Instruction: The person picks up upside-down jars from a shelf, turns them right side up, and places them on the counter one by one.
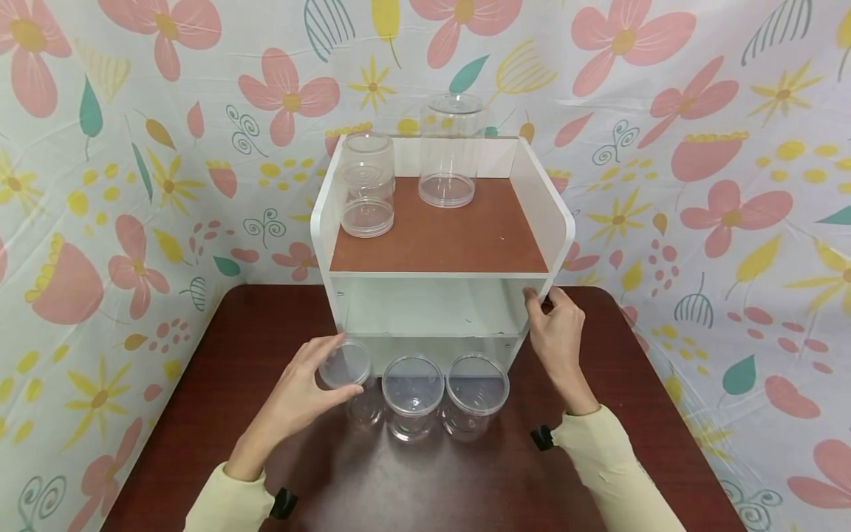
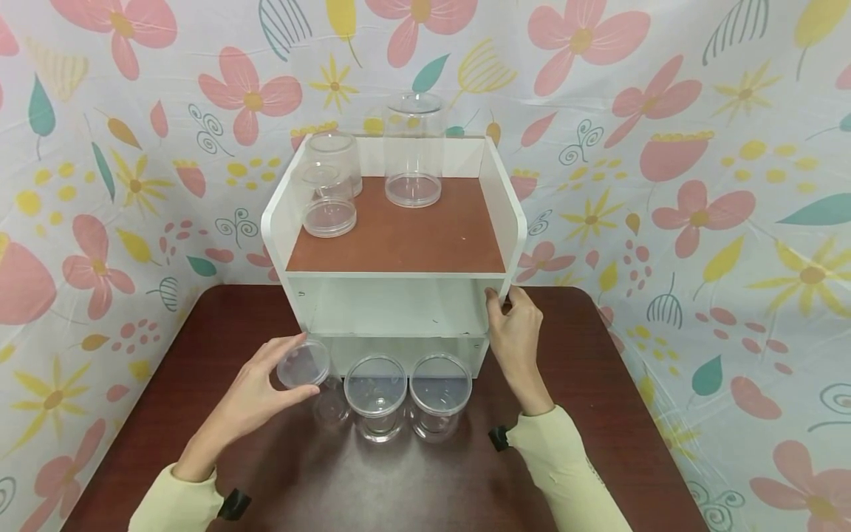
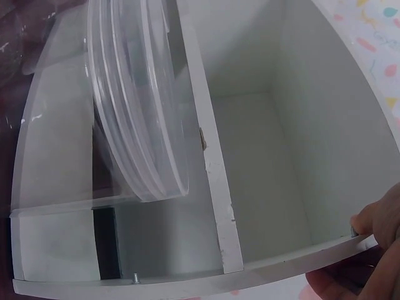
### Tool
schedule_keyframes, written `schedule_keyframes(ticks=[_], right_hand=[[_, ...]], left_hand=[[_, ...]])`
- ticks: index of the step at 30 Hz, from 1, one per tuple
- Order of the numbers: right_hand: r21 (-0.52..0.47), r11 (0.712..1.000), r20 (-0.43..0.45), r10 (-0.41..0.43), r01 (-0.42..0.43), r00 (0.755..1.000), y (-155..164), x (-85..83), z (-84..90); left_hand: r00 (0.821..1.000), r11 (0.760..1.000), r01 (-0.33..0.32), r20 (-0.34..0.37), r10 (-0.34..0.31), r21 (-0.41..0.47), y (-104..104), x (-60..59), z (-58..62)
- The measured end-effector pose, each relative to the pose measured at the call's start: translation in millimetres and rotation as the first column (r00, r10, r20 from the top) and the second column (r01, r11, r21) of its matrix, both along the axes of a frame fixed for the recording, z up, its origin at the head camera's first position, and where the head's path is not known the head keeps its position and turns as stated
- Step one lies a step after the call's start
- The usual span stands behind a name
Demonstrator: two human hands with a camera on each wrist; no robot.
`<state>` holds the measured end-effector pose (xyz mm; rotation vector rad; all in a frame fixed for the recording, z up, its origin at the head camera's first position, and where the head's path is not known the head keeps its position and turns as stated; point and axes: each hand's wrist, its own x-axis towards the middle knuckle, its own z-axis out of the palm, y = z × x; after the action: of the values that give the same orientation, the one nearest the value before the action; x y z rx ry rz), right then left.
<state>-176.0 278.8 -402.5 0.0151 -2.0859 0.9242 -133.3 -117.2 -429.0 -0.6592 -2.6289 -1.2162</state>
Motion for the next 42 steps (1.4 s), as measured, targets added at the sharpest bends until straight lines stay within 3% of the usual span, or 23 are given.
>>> schedule_keyframes(ticks=[23, 37, 42], right_hand=[[-0.009, 1.000, 0.012, 0.007, -0.007, 1.000, -0.4, -0.7, 0.8], [-0.004, 1.000, 0.018, 0.004, -0.004, 1.000, 0.5, 0.7, 0.0], [-0.007, 1.000, 0.022, 0.001, -0.001, 1.000, 0.9, 1.3, -0.4]], left_hand=[[0.999, 0.998, -0.031, 0.015, 0.032, -0.056, 12.4, 4.3, -26.5], [0.999, 0.999, -0.021, 0.045, 0.022, -0.039, 13.2, 4.2, -29.1], [0.997, 0.999, -0.046, 0.054, 0.046, -0.018, 13.5, 6.0, -20.0]])
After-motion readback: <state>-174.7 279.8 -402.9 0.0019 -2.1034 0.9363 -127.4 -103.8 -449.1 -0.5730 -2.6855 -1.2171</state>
